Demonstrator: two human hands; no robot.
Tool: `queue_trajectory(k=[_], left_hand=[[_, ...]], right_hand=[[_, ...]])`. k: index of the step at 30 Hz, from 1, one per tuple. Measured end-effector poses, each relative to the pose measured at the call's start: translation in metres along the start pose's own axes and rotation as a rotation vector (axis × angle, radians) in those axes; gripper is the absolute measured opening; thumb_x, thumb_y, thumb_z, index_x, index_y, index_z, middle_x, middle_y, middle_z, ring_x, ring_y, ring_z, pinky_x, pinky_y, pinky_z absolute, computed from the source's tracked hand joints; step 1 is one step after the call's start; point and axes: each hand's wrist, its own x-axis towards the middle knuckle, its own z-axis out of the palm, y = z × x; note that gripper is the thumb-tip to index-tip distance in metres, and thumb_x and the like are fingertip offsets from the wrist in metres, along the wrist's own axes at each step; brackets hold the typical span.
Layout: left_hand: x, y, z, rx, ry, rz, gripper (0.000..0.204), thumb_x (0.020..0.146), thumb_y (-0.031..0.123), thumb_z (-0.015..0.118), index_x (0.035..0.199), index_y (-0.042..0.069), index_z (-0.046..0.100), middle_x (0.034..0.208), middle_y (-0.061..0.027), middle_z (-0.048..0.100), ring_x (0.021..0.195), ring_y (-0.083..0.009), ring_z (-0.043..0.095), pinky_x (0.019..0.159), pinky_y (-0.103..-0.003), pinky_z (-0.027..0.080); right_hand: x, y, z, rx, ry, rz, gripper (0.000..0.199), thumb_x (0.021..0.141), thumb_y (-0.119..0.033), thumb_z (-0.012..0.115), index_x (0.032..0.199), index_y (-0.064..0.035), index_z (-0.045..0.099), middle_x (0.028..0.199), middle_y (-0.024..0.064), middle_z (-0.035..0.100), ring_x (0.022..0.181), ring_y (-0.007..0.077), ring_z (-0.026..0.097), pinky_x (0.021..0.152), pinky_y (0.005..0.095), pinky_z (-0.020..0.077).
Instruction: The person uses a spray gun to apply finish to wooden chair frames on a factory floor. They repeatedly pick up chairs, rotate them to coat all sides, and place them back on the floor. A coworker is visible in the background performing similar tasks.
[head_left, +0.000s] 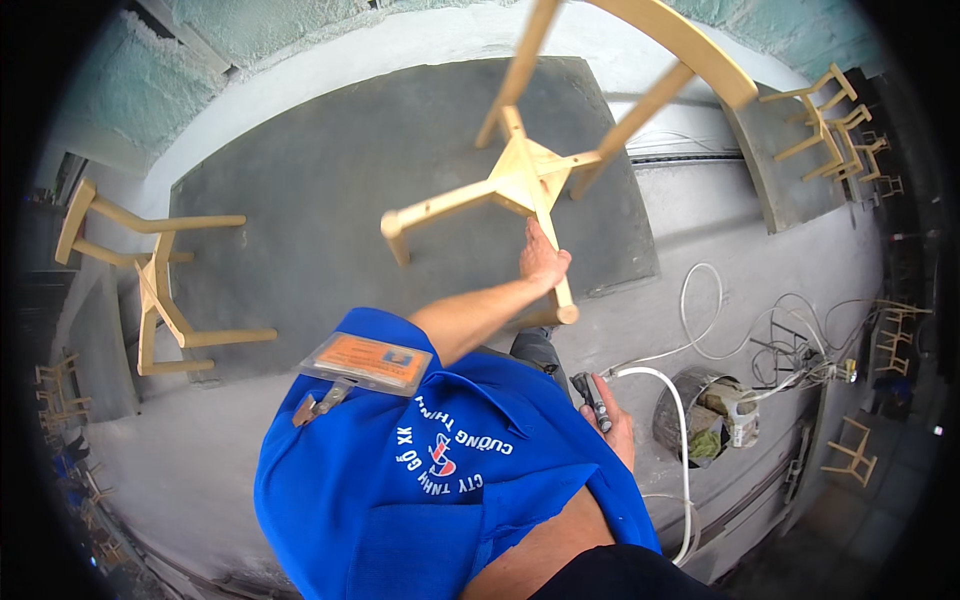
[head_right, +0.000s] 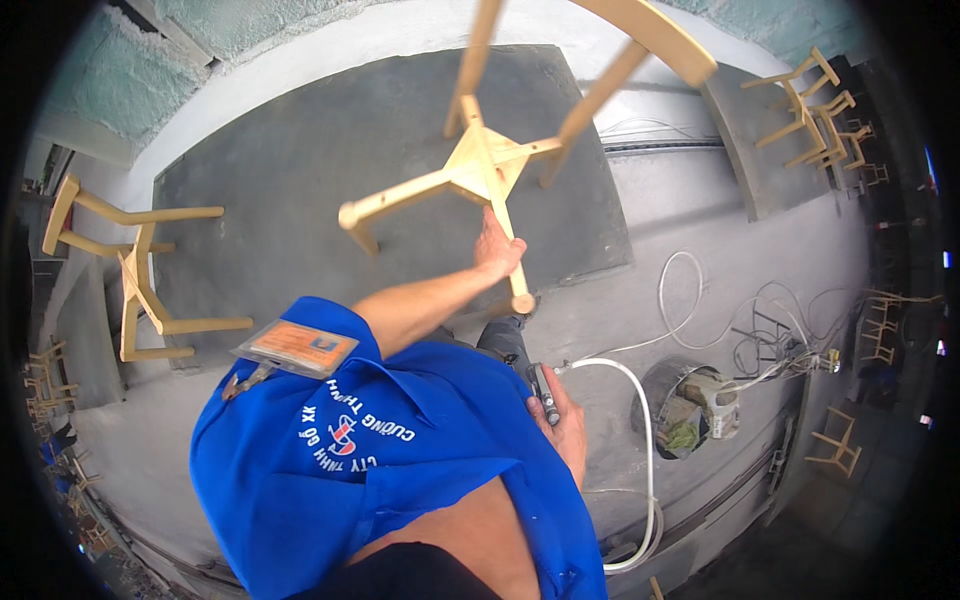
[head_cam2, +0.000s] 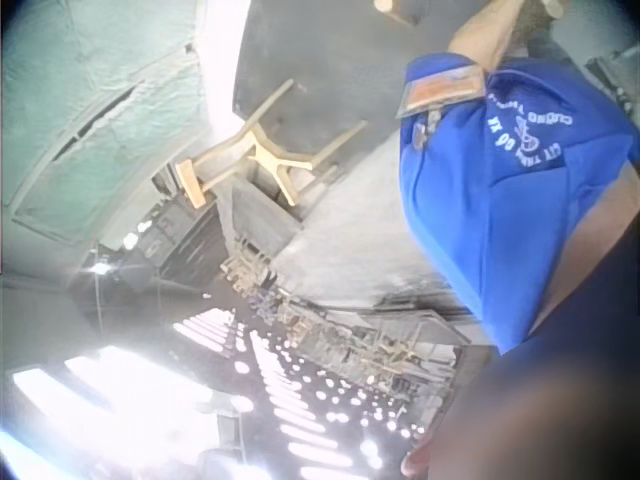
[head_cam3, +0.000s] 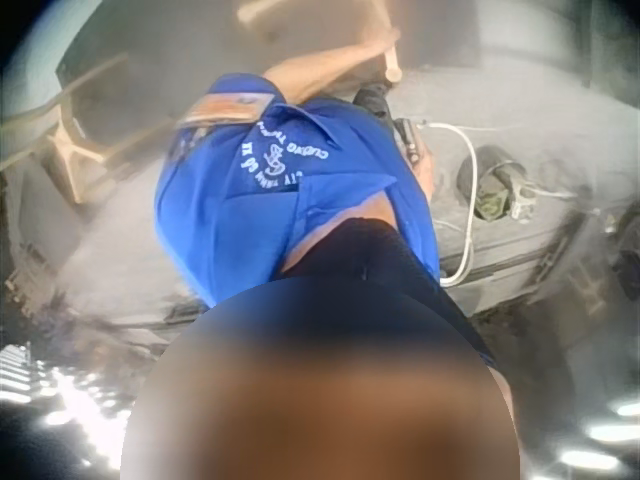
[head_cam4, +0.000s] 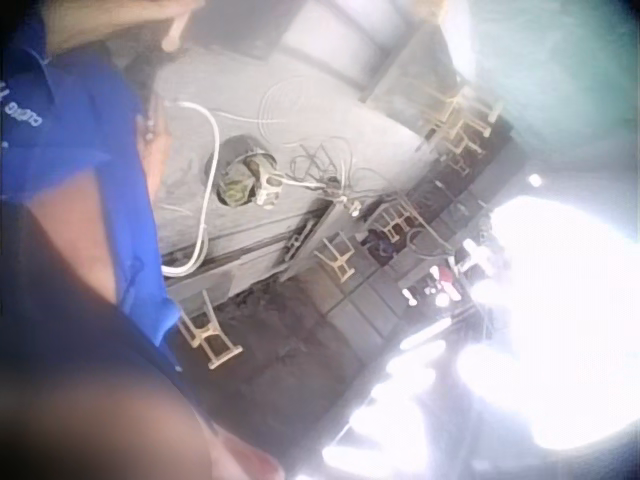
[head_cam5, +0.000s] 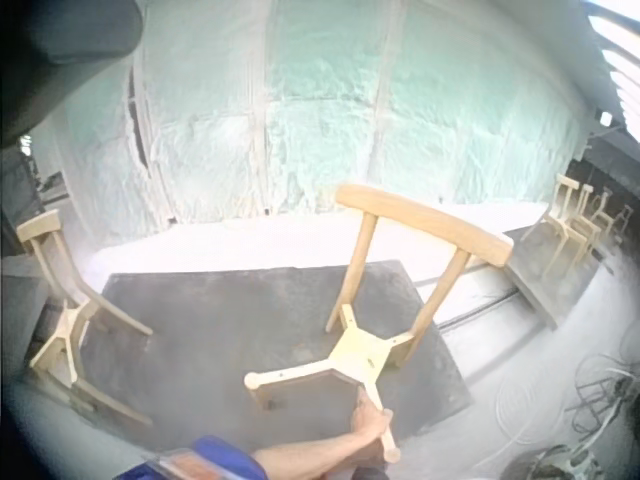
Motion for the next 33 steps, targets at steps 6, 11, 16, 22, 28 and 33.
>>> queue_trajectory(k=[6,11,16,22,28,33], left_hand=[[0.136,-0.002,-0.177,0.629,-0.597,0.468,0.090,0.074,0.040,0.078,0.144,-0.004,0.042,0.130,-0.0284,0.063,0.120,-0.0379,0.063,0.104,-0.043,0.051],[0.220,0.001,-0.293,0.937,0.256,0.464,0.039,0.091,0.027,0.069,0.130,0.019,0.066,0.132,-0.0094,0.067,0.128,-0.0318,0.059,0.113,-0.063,0.037],[0.190,-0.077,-0.249,-0.297,0.595,0.248,0.053,0.092,0.037,0.071,0.137,0.011,0.060,0.124,-0.0128,0.070,0.120,-0.0333,0.064,0.104,-0.041,0.048],[0.087,-0.164,-0.090,-0.435,-0.048,0.005,0.108,0.083,0.056,0.080,0.163,0.010,0.024,0.162,-0.0216,0.037,0.150,-0.0363,0.037,0.122,-0.047,0.033],[0.089,-0.140,-0.017,-0.190,0.211,-0.158,0.102,0.077,0.051,0.085,0.157,0.010,0.037,0.151,-0.0194,0.052,0.140,-0.0352,0.049,0.117,-0.048,0.041],[0.118,-0.124,-0.015,-0.205,0.315,-0.370,0.058,0.073,0.033,0.084,0.126,0.014,0.069,0.110,-0.0129,0.076,0.108,-0.0344,0.070,0.096,-0.045,0.055]], right_hand=[[-0.002,-0.025,0.007,-0.055,-0.102,-0.081,0.050,0.099,-0.025,0.068,0.146,-0.0134,0.058,0.122,0.0282,0.069,0.121,0.0405,0.065,0.102,0.0441,0.0488],[0.006,-0.029,0.003,-0.156,-0.128,-0.275,0.051,0.099,-0.025,0.067,0.147,-0.0120,0.056,0.131,0.0282,0.066,0.129,0.0439,0.059,0.107,0.0446,0.0466],[0.012,-0.032,-0.002,-0.114,-0.150,-0.145,0.051,0.099,-0.024,0.067,0.148,-0.0121,0.055,0.128,0.0280,0.067,0.127,0.0450,0.060,0.106,0.0450,0.0468],[0.049,-0.021,-0.014,-0.204,-0.314,-0.260,0.054,0.098,-0.023,0.069,0.148,-0.0115,0.054,0.129,0.0280,0.067,0.129,0.0415,0.060,0.108,0.0448,0.0458],[0.093,-0.017,-0.041,-0.321,-0.382,-0.285,0.054,0.097,-0.022,0.071,0.148,-0.0133,0.055,0.122,0.0231,0.072,0.122,0.0315,0.064,0.105,0.0425,0.0458],[0.144,-0.006,-0.092,-0.366,-0.403,-0.351,0.055,0.097,-0.022,0.071,0.149,-0.0173,0.054,0.127,0.0285,0.067,0.125,0.0425,0.062,0.105,0.0444,0.0476]])
